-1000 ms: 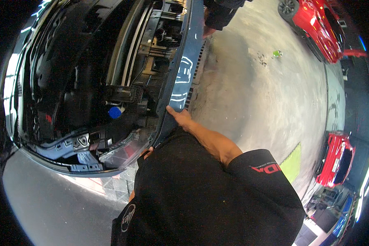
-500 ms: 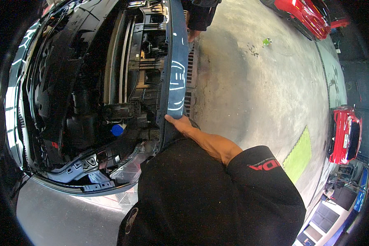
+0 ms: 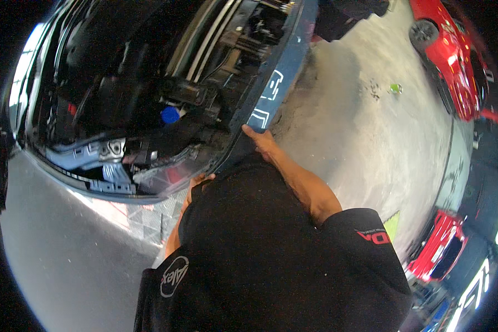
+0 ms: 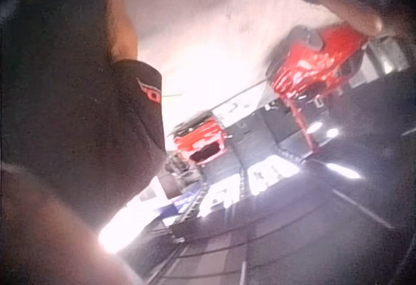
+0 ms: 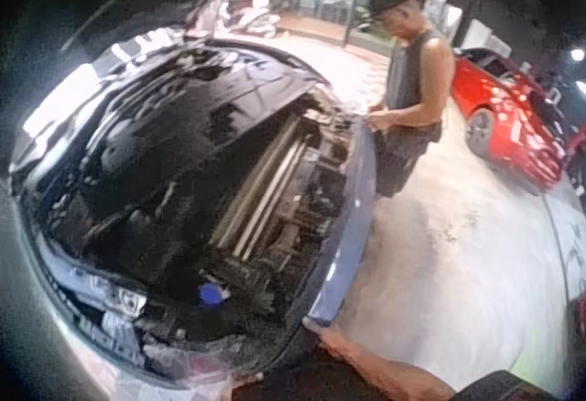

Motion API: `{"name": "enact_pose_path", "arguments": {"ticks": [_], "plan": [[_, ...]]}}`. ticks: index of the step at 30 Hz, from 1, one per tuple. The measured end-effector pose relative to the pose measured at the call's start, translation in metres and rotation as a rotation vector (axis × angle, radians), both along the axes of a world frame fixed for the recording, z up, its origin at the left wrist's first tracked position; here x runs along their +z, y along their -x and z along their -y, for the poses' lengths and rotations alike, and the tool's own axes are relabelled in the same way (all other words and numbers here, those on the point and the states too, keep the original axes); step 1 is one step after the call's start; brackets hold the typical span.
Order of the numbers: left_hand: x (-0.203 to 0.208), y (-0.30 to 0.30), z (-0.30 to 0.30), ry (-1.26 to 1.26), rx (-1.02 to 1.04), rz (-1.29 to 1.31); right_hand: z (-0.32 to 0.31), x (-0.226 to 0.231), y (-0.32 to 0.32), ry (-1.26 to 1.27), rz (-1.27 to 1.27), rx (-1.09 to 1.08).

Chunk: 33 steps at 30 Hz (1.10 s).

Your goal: The person gathers plastic fasteners from the floor and then, with a coworker, positions and secures a car bumper onto the front of a vehicle. They align the bumper, insert fasteners by hand, and adjust the fit along the lower edge and sides.

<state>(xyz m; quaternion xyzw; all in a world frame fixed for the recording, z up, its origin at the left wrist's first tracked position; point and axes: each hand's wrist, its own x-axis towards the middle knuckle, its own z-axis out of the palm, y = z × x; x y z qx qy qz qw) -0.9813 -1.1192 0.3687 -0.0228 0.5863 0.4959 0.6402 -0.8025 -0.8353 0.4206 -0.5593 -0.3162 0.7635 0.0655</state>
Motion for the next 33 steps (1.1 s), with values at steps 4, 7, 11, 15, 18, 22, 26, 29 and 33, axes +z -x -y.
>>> {"name": "enact_pose_path", "arguments": {"ticks": [4, 7, 11, 15, 18, 22, 26, 29, 33], "plan": [[0.061, -0.009, -0.041, 0.007, 0.084, 0.156, 0.0, -0.037, -0.015, -0.012, 0.066, -0.021], [0.072, -0.016, -0.041, -0.112, 0.152, 0.162, 0.002, -0.05, -0.017, -0.021, 0.069, -0.016], [0.047, -0.023, -0.027, -0.138, 0.176, 0.063, 0.003, -0.037, -0.013, -0.028, 0.02, 0.056], [0.022, -0.035, -0.023, -0.099, 0.284, 0.054, 0.015, -0.031, -0.015, -0.112, 0.131, 0.034], [0.003, -0.039, -0.018, -0.137, 0.296, 0.078, 0.023, -0.025, -0.012, -0.052, 0.148, 0.118], [-0.022, -0.038, -0.013, -0.073, 0.174, 0.007, 0.024, -0.016, -0.004, -0.052, 0.119, 0.204], [-0.015, -0.04, -0.011, -0.164, 0.163, 0.016, 0.026, -0.026, -0.012, -0.124, 0.146, 0.189], [-0.029, -0.043, -0.006, -0.204, 0.197, -0.008, 0.026, -0.03, -0.011, -0.189, 0.196, 0.183], [-0.038, -0.043, -0.003, -0.107, 0.083, -0.217, 0.022, -0.023, -0.01, -0.226, 0.337, 0.216]]}}
